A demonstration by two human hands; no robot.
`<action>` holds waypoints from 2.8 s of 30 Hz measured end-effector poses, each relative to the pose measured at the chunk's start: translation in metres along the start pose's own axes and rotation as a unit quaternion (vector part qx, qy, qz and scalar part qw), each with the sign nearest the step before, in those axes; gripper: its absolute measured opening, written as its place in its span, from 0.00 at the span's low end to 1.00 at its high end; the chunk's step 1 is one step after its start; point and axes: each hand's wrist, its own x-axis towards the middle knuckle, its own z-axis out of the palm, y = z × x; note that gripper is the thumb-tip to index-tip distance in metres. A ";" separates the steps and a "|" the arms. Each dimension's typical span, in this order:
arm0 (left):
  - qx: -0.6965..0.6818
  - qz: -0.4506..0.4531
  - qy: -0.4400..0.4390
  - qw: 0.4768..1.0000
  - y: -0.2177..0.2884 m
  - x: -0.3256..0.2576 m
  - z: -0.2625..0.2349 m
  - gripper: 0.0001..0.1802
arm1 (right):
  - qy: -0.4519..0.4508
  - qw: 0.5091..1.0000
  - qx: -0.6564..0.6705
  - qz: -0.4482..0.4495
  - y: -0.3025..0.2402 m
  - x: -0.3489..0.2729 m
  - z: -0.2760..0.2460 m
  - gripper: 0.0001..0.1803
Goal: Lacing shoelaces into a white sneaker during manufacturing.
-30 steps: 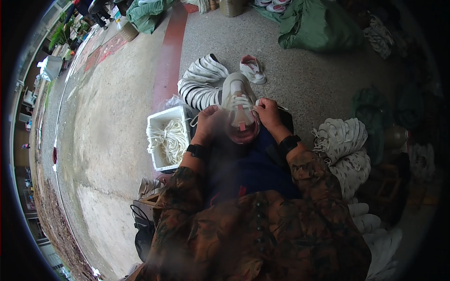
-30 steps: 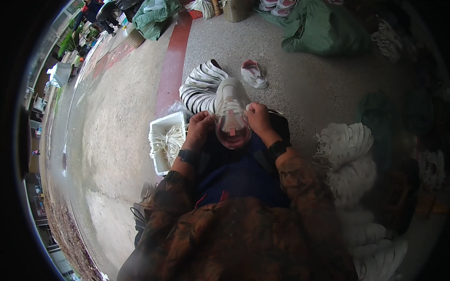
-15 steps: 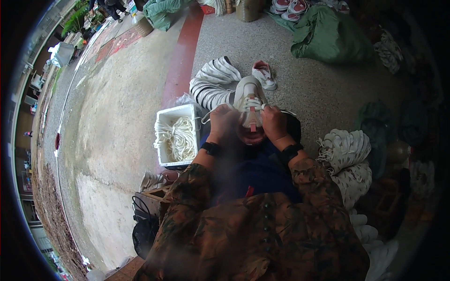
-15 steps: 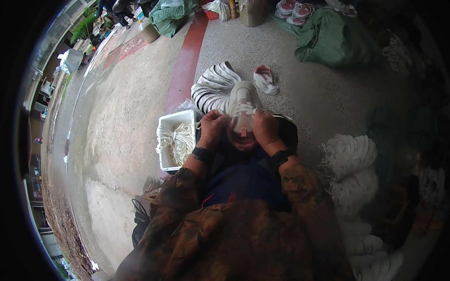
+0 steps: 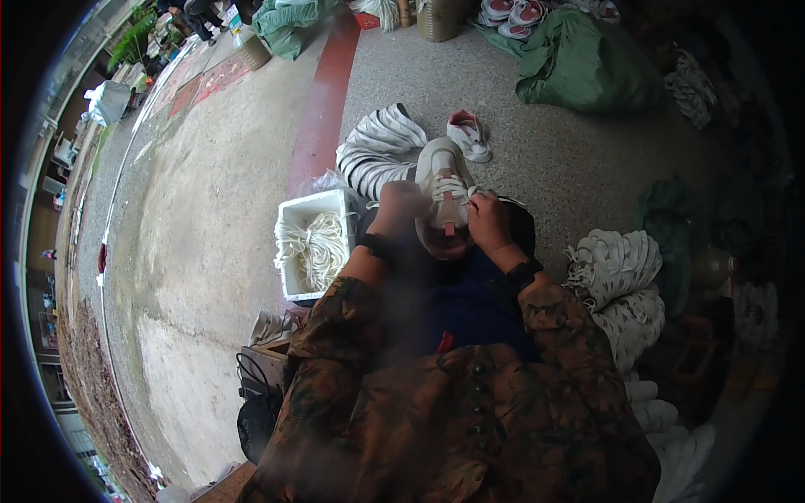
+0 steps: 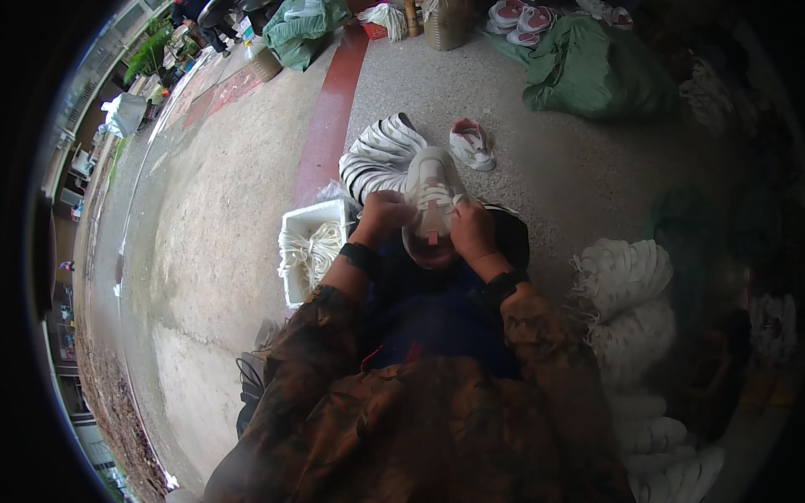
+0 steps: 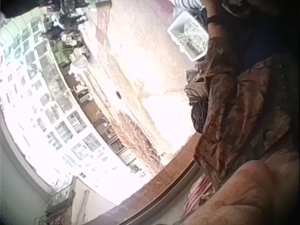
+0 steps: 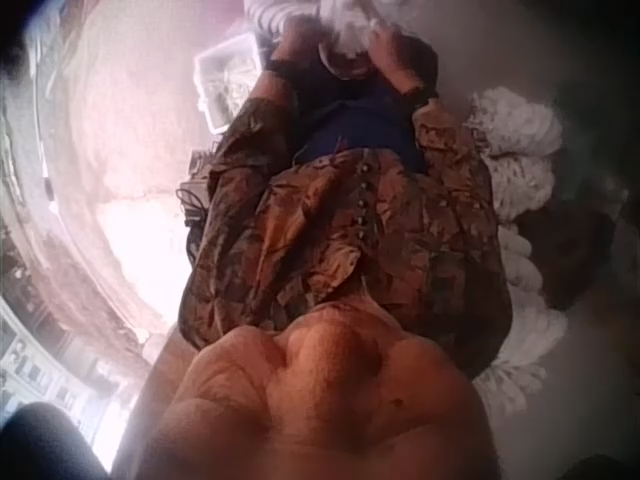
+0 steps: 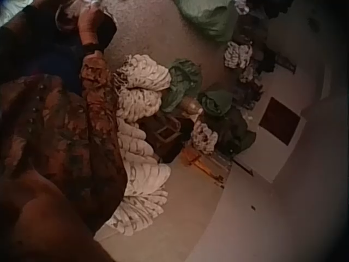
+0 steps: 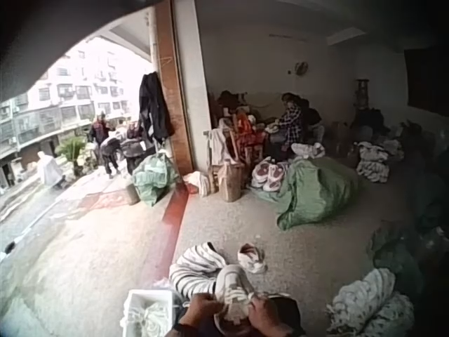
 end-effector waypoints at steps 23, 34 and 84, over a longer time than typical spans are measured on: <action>0.246 0.129 0.080 0.957 0.004 -0.029 0.010 0.09 | -0.132 0.981 -0.105 -0.095 -0.041 0.014 0.028 0.07; 0.035 0.058 0.033 0.997 -0.009 -0.030 0.006 0.11 | -0.211 0.958 -0.069 -0.184 -0.036 0.032 0.024 0.05; 0.568 0.198 -0.009 0.799 0.072 -0.022 0.095 0.10 | -0.041 0.661 0.713 0.229 0.009 0.020 -0.075 0.13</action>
